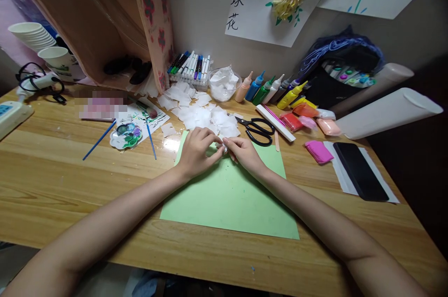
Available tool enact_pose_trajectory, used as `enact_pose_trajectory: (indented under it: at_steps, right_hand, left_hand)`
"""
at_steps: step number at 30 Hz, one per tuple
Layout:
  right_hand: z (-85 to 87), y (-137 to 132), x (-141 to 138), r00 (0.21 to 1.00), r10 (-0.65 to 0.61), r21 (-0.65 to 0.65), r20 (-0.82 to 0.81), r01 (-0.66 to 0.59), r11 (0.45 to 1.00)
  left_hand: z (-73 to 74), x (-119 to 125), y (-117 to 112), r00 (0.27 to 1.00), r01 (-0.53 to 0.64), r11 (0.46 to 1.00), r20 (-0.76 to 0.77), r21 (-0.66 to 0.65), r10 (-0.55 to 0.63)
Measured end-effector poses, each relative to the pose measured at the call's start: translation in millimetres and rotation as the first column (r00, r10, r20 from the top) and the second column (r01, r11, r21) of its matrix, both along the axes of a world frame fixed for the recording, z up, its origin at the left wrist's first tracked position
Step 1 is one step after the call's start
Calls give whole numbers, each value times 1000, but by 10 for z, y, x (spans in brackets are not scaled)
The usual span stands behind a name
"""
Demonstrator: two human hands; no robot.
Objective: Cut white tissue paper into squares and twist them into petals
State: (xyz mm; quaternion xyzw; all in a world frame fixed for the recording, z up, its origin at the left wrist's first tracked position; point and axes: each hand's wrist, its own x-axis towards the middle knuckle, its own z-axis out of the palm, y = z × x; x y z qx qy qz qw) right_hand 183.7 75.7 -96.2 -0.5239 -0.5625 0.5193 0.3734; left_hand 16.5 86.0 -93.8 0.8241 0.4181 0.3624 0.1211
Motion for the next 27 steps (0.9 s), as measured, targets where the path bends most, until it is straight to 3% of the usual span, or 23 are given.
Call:
enact_pose_trajectory:
  at_steps: [14, 27]
  right_hand:
    - [62, 39, 43, 987, 132, -139, -95, -145, 980]
    - [107, 47, 56, 974, 221, -103, 53, -214, 971]
  left_hand:
    - [-24, -10, 33, 999, -35, 999, 36, -39, 36]
    - [-39, -17, 36, 997, -48, 997, 52, -52, 51]
